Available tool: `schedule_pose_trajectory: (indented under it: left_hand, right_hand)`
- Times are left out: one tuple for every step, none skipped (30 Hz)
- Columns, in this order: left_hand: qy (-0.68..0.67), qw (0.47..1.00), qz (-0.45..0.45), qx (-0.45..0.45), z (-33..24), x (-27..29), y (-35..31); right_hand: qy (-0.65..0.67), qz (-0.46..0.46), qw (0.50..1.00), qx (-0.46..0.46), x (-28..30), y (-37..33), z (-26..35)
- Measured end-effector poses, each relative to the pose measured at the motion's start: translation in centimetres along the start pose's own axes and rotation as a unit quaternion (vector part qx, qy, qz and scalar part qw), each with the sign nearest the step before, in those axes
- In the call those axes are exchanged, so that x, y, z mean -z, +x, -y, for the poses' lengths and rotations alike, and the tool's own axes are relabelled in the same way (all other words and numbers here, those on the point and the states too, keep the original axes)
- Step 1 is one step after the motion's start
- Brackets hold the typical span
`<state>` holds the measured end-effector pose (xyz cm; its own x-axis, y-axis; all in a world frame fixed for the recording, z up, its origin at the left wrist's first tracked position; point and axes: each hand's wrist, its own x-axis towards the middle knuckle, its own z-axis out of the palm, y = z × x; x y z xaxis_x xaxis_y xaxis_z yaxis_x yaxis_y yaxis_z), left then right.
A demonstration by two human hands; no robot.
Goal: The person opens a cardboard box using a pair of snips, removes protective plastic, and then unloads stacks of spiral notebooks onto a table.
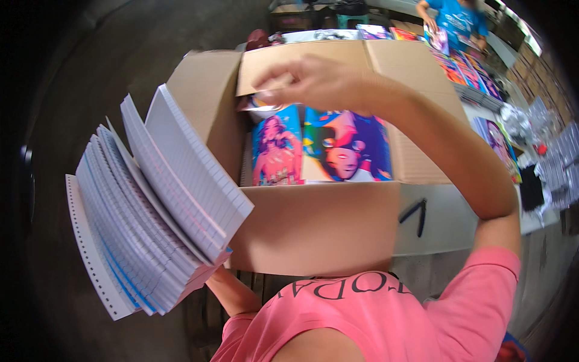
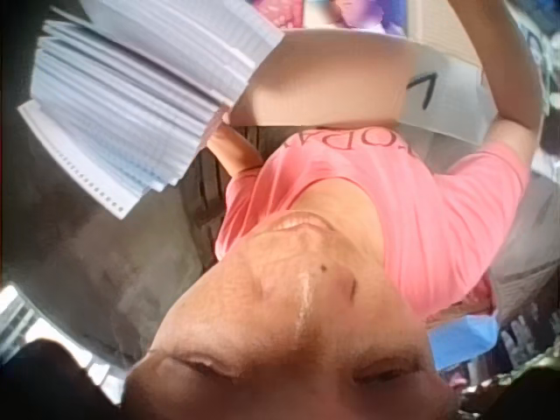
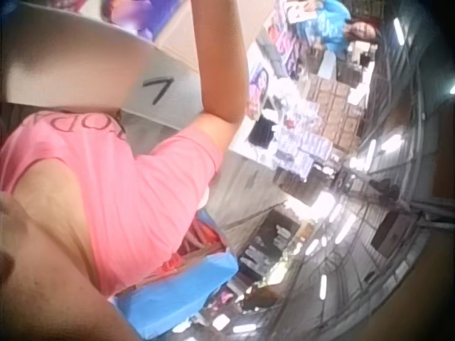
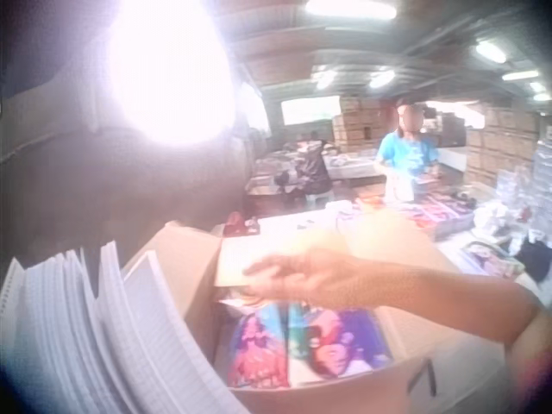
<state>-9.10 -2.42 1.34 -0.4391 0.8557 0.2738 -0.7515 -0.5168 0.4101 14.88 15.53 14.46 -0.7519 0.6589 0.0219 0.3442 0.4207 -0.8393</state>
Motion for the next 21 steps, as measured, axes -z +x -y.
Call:
schedule_pose_trajectory:
  left_hand:
    - [0.001, 1.0, 0.011, 0.012, 0.5, -0.7, 0.0]
    - [0.001, 0.999, 0.022, 0.024, 1.0, -1.5, 0.0]
    - [0.002, 0.999, 0.034, 0.036, 1.5, -2.3, -0.1]
    - [0.002, 0.998, 0.046, 0.048, 2.3, -3.2, 0.0]
    - [0.005, 0.996, 0.06, 0.061, 2.7, -4.3, -0.2]
    - [0.009, 0.995, 0.071, 0.07, 3.3, -5.6, -0.5]
    - [0.017, 0.993, 0.081, 0.083, 4.0, -6.9, -0.7]
    - [0.022, 0.991, 0.094, 0.094, 4.8, -8.8, -1.0]
    - [0.031, 0.988, 0.105, 0.104, 5.4, -10.7, -1.2]
    - [0.039, 0.985, 0.116, 0.118, 6.6, -12.2, -1.4]
    - [0.051, 0.981, 0.129, 0.133, 7.8, -13.8, -1.5]
    - [0.065, 0.975, 0.145, 0.157, 9.7, -15.4, -1.4]
    - [0.08, 0.967, 0.158, 0.185, 12.0, -16.9, -1.0]
    - [0.1, 0.959, 0.159, 0.21, 14.1, -19.0, -0.9]
    - [0.138, 0.956, 0.123, 0.228, 16.1, -21.2, -1.3]
    - [0.192, 0.945, 0.11, 0.243, 18.4, -23.0, -1.2]
    - [0.157, 0.93, 0.12, 0.309, 21.0, -26.4, -2.4]
    - [0.201, 0.895, 0.112, 0.382, 24.6, -27.7, -1.3]
    - [0.176, 0.891, 0.122, 0.4, 28.1, -29.9, -2.1]
    - [0.155, 0.864, 0.158, 0.453, 30.7, -31.0, -2.4]
    - [0.194, 0.852, 0.171, 0.455, 33.1, -33.0, -3.4]
  right_hand:
    - [0.061, -0.029, 0.993, 0.094, 1.2, -0.8, -0.2]
    - [0.041, -0.089, 0.987, 0.128, 1.8, -2.0, 0.1]
    - [0.089, -0.1, 0.985, 0.11, 2.2, -3.5, 0.6]
    - [0.137, -0.111, 0.98, 0.093, 2.5, -5.2, 0.9]
    - [0.222, -0.086, 0.969, 0.064, 2.9, -6.8, 0.5]
    - [0.289, -0.067, 0.955, 0.019, 2.8, -8.5, 0.6]
    - [0.349, -0.036, 0.936, 0.024, 2.6, -10.1, 0.7]
    - [0.407, -0.005, 0.913, 0.031, 2.8, -11.8, 0.8]
    - [0.439, 0.018, 0.896, 0.055, 3.1, -13.3, 1.1]
    - [0.47, 0.039, 0.879, 0.077, 3.5, -14.9, 1.0]
    - [0.486, 0.035, 0.868, 0.101, 4.3, -16.4, 0.7]
    - [0.499, 0.019, 0.857, 0.126, 5.3, -18.6, 0.2]
    - [0.497, -0.024, 0.854, 0.152, 6.5, -20.6, -0.2]
    - [0.478, -0.071, 0.866, 0.13, 8.1, -22.6, -0.9]
    - [0.461, -0.102, 0.875, 0.109, 9.4, -24.3, -1.4]
    - [0.442, -0.134, 0.883, 0.084, 10.7, -26.1, -1.9]
    - [0.457, -0.187, 0.868, 0.042, 12.9, -28.3, -3.6]
    - [0.471, -0.231, 0.851, 0.003, 14.9, -30.3, -4.9]
    - [0.468, -0.25, 0.847, -0.035, 17.5, -33.1, -7.2]
    - [0.467, -0.292, 0.833, -0.057, 18.2, -34.8, -7.7]
    - [0.45, -0.33, 0.828, -0.049, 19.3, -36.6, -8.8]
